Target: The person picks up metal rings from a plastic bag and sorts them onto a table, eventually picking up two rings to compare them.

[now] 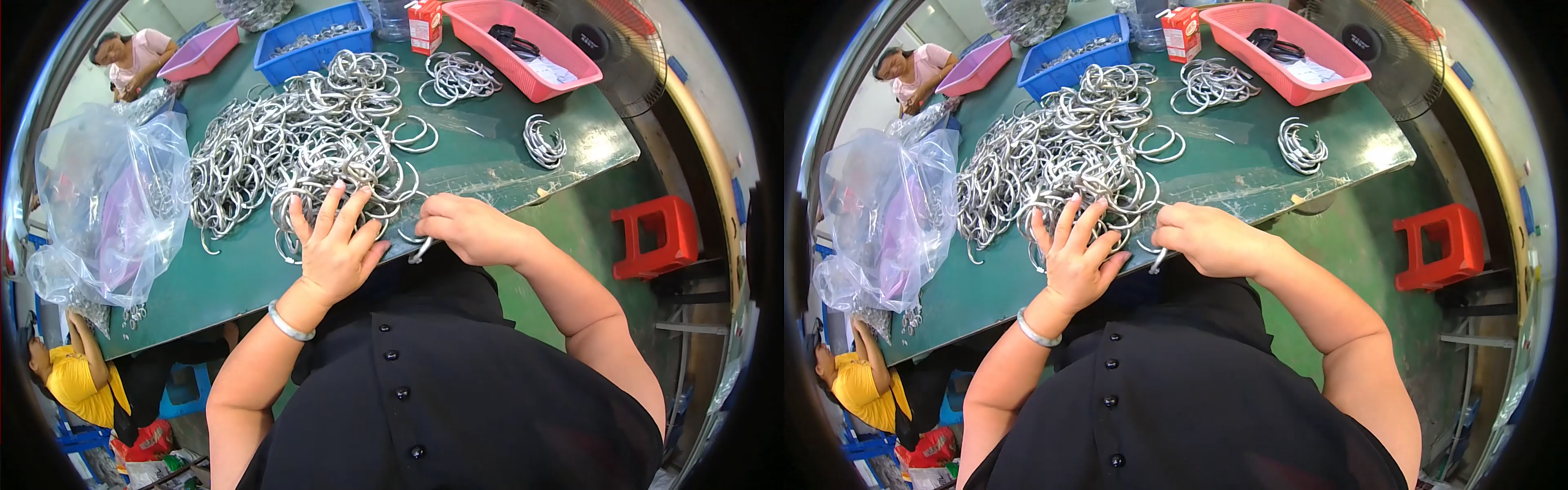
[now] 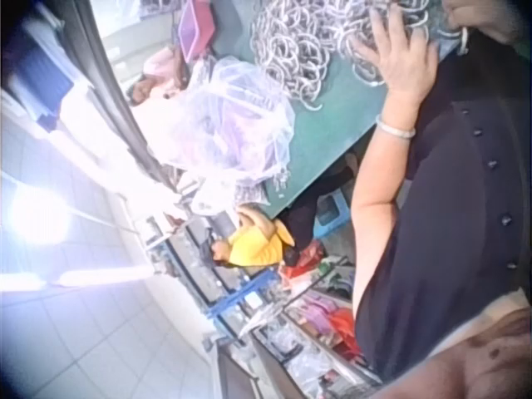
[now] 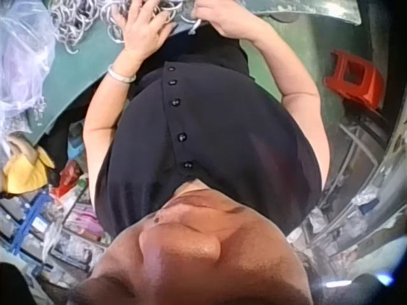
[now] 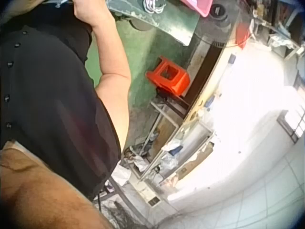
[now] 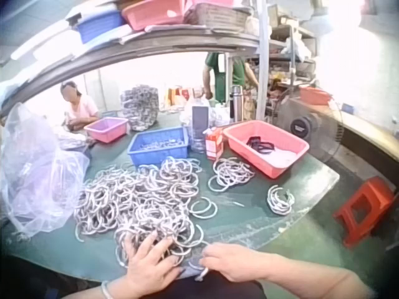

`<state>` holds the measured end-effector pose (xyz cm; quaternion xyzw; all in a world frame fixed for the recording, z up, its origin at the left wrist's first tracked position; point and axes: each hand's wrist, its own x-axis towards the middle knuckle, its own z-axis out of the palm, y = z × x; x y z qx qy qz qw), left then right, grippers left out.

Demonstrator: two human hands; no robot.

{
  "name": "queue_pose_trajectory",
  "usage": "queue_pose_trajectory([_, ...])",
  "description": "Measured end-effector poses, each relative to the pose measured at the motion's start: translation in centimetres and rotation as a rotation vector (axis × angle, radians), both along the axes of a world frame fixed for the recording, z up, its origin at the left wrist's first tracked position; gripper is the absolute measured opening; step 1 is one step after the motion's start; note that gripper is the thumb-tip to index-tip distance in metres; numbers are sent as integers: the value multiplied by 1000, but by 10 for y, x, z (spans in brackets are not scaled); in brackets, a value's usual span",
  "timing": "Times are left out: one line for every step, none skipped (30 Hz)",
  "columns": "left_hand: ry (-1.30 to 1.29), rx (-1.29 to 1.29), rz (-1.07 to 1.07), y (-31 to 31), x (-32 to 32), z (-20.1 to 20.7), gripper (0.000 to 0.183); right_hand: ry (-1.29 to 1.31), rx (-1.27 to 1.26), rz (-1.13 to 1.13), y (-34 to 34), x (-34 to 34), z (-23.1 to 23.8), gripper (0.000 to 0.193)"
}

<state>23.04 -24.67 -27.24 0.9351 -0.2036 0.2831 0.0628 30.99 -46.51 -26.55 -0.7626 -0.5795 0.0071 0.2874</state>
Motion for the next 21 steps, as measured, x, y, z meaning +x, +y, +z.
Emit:
queue_pose_trajectory([-33, 8, -13, 0, -1, 0, 22, -2, 0, 0, -1, -1, 3, 14])
queue_pose_trajectory([-35, 9, -13, 0, -1, 0, 22, -22, -36, 6, -3, -2, 6, 15])
queue_pose_trajectory([-64, 7, -18, -1, -2, -1, 23, -42, -73, 13, -4, -3, 7, 16])
queue_pose_trajectory([-92, 5, -25, -3, -2, 0, 23, -43, -74, 10, -5, -3, 8, 16])
queue_pose_trajectory([-105, 17, -38, -4, -2, 2, 25, -76, -90, -2, -5, -1, 8, 13])
queue_pose_trajectory([-106, 16, -40, -7, 0, 3, 25, -108, -106, -14, -6, 0, 8, 11])
queue_pose_trajectory([-101, 23, -16, -10, 3, 6, 25, -109, -106, -12, -5, 0, 8, 11])
queue_pose_trajectory([-97, 29, 8, -13, 6, 8, 25, -125, -126, -13, -3, 1, 7, 10])
queue_pose_trajectory([-98, 29, 10, -15, 10, 9, 25, -142, -145, -13, -1, 2, 7, 9])
queue_pose_trajectory([-81, 57, 50, -18, 14, 9, 24, -144, -145, -13, 1, 3, 9, 9])
queue_pose_trajectory([-64, 86, 91, -20, 17, 10, 23, -175, -174, -11, 2, 6, 10, 9])
queue_pose_trajectory([-66, 85, 92, -20, 18, 11, 23, -207, -202, -10, 3, 7, 11, 9])
queue_pose_trajectory([-67, 88, 94, -21, 19, 11, 22, -208, -202, -11, 4, 8, 12, 9])
queue_pose_trajectory([-68, 91, 97, -21, 20, 12, 21, -241, -221, -49, 5, 9, 12, 9])
queue_pose_trajectory([-70, 92, 97, -21, 20, 12, 21, -274, -240, -86, 5, 10, 13, 10])
queue_pose_trajectory([-43, 100, 97, -20, 19, 13, 20, -273, -240, -87, 3, 11, 13, 10])
queue_pose_trajectory([-16, 108, 98, -20, 18, 13, 19, -263, -272, -132, 0, 12, 14, 11])
queue_pose_trajectory([-16, 109, 97, -20, 19, 14, 19, -253, -304, -178, -4, 13, 16, 13])
queue_pose_trajectory([-18, 109, 98, -20, 18, 14, 19, -222, -307, -186, -10, 14, 17, 12])
queue_pose_trajectory([-21, 109, 98, -20, 18, 14, 19, -221, -307, -186, -15, 14, 17, 12])
queue_pose_trajectory([-20, 109, 98, -20, 17, 14, 19, -144, -275, -176, -21, 14, 17, 11])
